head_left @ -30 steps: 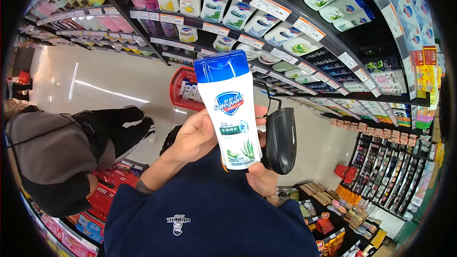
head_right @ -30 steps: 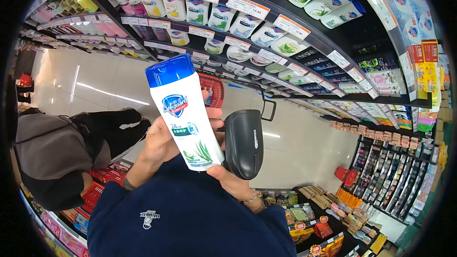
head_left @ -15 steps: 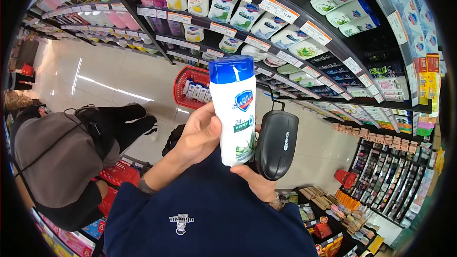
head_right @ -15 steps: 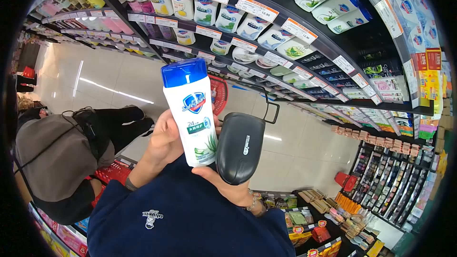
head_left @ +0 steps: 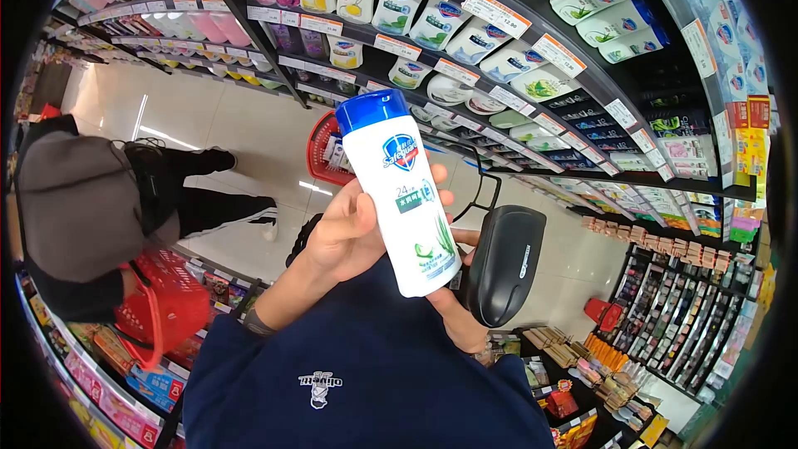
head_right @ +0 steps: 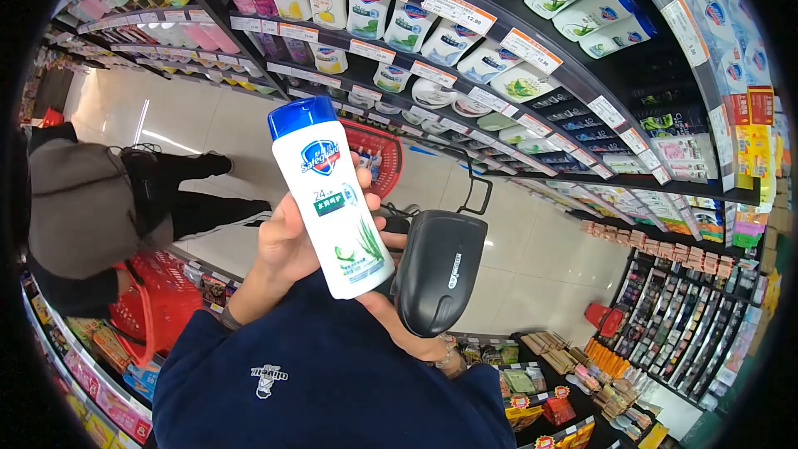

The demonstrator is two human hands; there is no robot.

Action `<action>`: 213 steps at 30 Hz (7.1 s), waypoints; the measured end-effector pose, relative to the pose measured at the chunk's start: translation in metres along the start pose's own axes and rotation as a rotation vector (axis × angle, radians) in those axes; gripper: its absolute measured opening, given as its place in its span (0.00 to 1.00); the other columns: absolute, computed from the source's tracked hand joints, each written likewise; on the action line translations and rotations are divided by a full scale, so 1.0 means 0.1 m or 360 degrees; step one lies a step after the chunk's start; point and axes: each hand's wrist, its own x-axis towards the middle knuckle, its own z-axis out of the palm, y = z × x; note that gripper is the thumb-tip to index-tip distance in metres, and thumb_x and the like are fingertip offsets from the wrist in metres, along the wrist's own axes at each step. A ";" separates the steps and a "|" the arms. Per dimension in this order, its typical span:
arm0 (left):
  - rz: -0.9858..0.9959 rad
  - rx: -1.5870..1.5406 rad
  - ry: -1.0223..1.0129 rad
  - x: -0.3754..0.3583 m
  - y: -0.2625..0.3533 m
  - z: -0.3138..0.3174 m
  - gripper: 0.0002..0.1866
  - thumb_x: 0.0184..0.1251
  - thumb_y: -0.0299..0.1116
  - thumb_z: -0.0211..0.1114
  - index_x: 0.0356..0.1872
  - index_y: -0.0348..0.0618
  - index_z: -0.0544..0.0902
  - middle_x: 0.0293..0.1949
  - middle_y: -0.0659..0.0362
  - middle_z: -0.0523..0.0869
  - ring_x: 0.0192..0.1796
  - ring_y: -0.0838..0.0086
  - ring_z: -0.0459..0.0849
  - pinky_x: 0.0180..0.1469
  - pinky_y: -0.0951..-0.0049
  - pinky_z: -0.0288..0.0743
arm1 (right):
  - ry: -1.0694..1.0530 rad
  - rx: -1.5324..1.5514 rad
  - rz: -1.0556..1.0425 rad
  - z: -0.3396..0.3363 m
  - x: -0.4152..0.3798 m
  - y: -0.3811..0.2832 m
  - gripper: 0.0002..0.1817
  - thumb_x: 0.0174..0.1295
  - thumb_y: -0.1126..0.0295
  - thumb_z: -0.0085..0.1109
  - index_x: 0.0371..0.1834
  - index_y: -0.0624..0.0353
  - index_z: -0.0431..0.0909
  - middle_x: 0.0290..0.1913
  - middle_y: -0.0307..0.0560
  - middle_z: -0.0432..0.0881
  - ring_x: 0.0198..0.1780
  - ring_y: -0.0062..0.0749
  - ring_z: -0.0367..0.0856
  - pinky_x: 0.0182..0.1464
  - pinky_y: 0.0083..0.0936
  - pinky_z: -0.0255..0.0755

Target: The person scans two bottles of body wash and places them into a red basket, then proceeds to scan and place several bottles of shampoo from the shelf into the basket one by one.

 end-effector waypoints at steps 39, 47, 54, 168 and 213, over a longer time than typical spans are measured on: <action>-0.0273 0.0149 0.0386 -0.18 -0.22 0.08 0.31 0.68 0.48 0.62 0.63 0.38 0.64 0.58 0.54 0.75 0.64 0.57 0.74 0.65 0.52 0.70 | 0.0314 0.0043 -0.0212 -0.02 -0.09 0.02 0.22 0.54 0.70 0.75 0.47 0.61 0.72 0.39 0.38 0.72 0.40 0.22 0.72 0.42 0.21 0.69; 0.0131 0.0737 0.0408 -0.20 -0.24 0.12 0.27 0.65 0.39 0.68 0.56 0.36 0.65 0.51 0.46 0.80 0.50 0.60 0.85 0.52 0.61 0.81 | 0.0230 0.0121 -0.0307 -0.08 -0.06 0.20 0.34 0.48 0.66 0.79 0.56 0.63 0.69 0.46 0.45 0.76 0.49 0.28 0.76 0.48 0.25 0.72; 0.0305 0.0877 0.0299 -0.23 -0.28 0.11 0.34 0.69 0.45 0.63 0.65 0.35 0.59 0.58 0.40 0.76 0.58 0.52 0.80 0.57 0.56 0.78 | 0.0392 0.0641 0.0203 -0.12 -0.13 0.19 0.26 0.62 0.66 0.65 0.59 0.67 0.66 0.46 0.53 0.78 0.37 0.38 0.84 0.37 0.35 0.81; -0.0278 0.2372 -0.0035 1.12 -6.32 -6.44 0.25 0.78 0.43 0.42 0.68 0.41 0.66 0.55 0.39 0.80 0.65 0.51 0.73 0.67 0.59 0.65 | -0.1185 -0.2090 0.1428 -3.12 -0.55 4.82 0.33 0.51 0.62 0.68 0.59 0.69 0.68 0.55 0.60 0.77 0.50 0.54 0.81 0.49 0.41 0.79; -0.1020 0.1932 0.1335 0.75 -3.26 -4.12 0.23 0.60 0.23 0.60 0.59 0.45 0.75 0.23 0.55 0.81 0.19 0.71 0.77 0.15 0.67 0.67 | 0.1113 -0.0662 0.2118 -4.99 -2.39 3.99 0.35 0.51 0.43 0.63 0.52 0.62 0.81 0.55 0.59 0.81 0.57 0.43 0.79 0.57 0.37 0.70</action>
